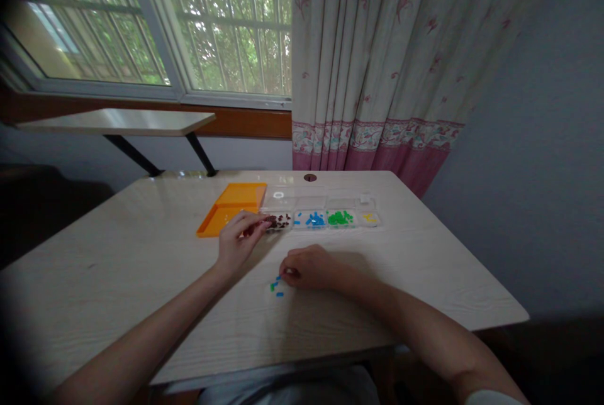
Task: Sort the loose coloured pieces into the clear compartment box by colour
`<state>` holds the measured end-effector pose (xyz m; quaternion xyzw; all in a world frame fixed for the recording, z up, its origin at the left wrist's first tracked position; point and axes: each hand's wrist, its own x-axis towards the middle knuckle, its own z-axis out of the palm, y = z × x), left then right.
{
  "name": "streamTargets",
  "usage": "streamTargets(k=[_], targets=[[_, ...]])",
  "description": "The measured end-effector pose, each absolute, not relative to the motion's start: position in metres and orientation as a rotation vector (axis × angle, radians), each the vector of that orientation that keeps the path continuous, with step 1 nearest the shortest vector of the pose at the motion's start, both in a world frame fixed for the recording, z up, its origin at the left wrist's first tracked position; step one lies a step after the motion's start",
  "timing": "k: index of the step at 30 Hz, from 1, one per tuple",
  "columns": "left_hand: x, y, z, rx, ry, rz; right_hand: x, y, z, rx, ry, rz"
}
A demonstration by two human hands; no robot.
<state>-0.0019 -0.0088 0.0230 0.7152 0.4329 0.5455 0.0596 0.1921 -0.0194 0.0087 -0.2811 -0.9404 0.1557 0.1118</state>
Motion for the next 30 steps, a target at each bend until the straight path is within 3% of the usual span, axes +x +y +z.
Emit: streamTargets(k=[13,21,30], targets=[[-0.015,0.02,0.008,2.103,1.741,1.517,0.201,-0.007,0.009,-0.894,-2.597,0.343],[-0.005,-0.003,0.011,2.503,1.08,0.996,0.204,0.004,-0.002,-1.014,-2.409,0.238],[0.002,-0.007,0.008,2.546,1.087,0.881,0.202,0.001,-0.003,-0.979,-2.368,0.203]])
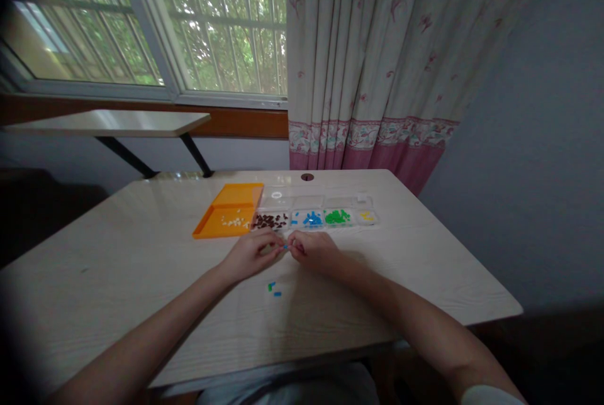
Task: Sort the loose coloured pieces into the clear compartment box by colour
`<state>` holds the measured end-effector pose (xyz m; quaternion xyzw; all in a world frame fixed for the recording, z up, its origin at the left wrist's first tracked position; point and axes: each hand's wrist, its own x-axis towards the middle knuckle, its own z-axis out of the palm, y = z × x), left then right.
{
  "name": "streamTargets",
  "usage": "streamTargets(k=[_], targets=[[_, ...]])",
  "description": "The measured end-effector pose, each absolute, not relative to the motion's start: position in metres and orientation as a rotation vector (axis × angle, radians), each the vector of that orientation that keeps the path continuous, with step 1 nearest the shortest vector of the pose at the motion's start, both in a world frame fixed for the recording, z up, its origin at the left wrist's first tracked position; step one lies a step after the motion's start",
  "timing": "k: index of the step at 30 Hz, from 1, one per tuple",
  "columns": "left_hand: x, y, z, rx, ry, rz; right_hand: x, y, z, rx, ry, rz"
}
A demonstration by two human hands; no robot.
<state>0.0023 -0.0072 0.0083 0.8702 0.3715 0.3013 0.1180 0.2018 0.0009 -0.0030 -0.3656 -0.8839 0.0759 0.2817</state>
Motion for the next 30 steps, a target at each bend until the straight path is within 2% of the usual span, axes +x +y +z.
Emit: streamTargets(k=[13,21,30], targets=[[0.002,-0.007,0.014,2.37,1.079,0.908,0.202,0.002,-0.001,-1.012,-2.261,0.327],[-0.013,-0.015,0.023,2.078,0.72,0.241,0.219,0.016,0.009,-1.086,-2.043,0.227],[-0.006,-0.016,0.017,2.345,0.656,0.166,0.229,0.027,0.011,-1.13,-1.928,0.207]])
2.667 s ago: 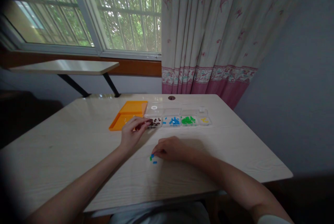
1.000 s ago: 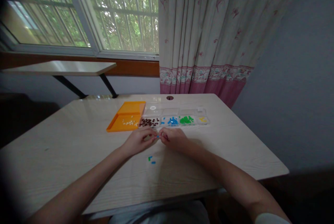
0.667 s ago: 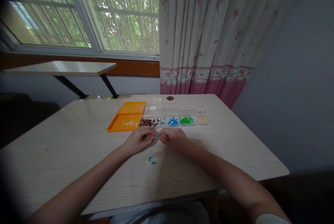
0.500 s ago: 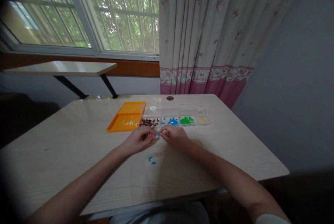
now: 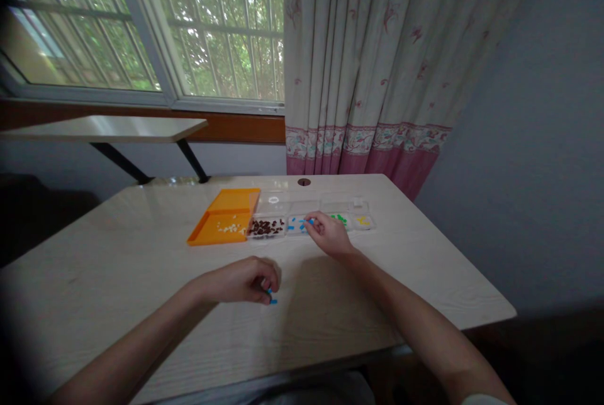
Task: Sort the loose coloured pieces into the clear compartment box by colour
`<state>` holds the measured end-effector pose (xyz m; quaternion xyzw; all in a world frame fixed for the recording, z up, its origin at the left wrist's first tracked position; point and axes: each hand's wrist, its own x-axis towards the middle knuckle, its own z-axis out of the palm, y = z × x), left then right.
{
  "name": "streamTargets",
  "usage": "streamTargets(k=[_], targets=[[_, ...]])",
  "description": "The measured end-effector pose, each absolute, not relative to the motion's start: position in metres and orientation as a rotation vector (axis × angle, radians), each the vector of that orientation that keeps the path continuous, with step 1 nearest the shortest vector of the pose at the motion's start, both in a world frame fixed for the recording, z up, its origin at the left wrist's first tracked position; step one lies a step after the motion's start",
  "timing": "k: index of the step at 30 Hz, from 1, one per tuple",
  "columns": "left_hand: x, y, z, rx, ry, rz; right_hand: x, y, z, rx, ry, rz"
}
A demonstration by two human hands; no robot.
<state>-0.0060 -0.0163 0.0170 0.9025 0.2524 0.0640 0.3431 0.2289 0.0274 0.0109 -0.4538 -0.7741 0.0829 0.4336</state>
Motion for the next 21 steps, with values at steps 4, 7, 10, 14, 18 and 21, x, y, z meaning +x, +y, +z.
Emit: streamTargets(k=[4,7,10,14,18,21], targets=[[-0.006,-0.017,0.017,2.367,0.651,0.213,0.23,0.028,0.012,-1.116,-1.894,0.202],[-0.006,-0.021,0.021,2.387,0.627,0.259,0.231,0.029,0.015,-1.118,-1.865,0.176],[-0.003,-0.026,0.026,2.413,0.647,0.254,0.233,0.03,0.016,-1.127,-1.855,0.173],[-0.001,-0.031,0.03,2.439,0.712,0.232,0.236,0.031,0.017,-1.132,-1.855,0.146],[0.001,-0.031,0.028,2.435,0.692,0.222,0.238,0.032,0.017,-1.106,-1.866,0.097],[0.002,-0.03,0.026,2.42,0.658,0.236,0.239,0.033,0.018,-1.096,-1.882,0.049]])
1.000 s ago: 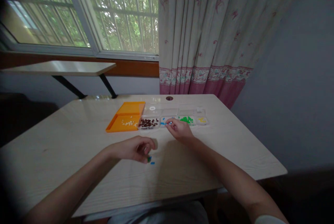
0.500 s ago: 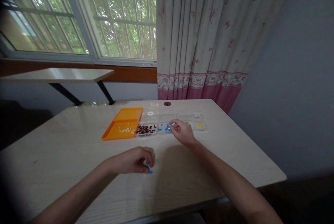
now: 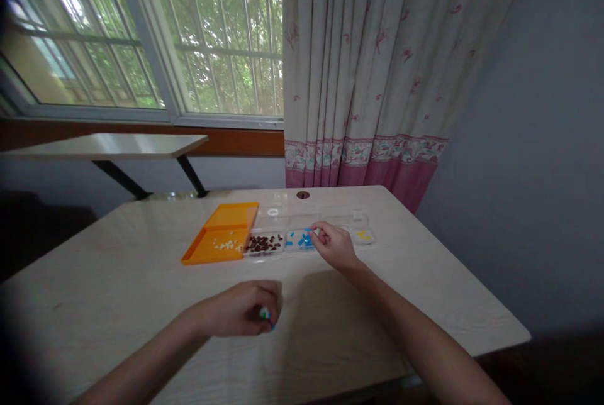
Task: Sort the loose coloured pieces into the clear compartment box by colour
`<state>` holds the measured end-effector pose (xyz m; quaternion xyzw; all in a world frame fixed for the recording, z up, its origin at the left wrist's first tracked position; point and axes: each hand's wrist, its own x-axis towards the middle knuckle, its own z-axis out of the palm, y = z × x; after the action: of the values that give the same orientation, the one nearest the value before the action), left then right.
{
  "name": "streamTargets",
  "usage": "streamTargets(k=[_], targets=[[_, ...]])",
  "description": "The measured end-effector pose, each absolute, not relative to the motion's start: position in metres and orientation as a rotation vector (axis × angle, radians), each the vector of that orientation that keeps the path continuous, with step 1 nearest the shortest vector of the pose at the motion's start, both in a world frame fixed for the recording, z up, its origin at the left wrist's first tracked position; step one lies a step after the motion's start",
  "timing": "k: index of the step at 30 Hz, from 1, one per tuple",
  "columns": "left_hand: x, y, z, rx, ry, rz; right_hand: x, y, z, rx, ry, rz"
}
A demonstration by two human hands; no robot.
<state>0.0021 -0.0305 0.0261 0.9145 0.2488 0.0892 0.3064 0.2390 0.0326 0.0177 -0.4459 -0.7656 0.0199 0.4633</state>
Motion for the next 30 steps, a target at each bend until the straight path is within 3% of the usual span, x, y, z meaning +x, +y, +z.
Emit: streamTargets(k=[7,19,30], targets=[[0.007,-0.032,0.031,2.249,0.641,0.407,0.241,0.035,0.016,-1.16,-1.943,0.026],[0.005,-0.009,0.008,1.802,1.04,0.863,0.24,0.048,0.003,-1.345,-2.037,0.066],[0.007,-0.007,0.006,1.91,1.176,0.989,0.199,0.008,-0.004,-0.858,-2.335,0.103]])
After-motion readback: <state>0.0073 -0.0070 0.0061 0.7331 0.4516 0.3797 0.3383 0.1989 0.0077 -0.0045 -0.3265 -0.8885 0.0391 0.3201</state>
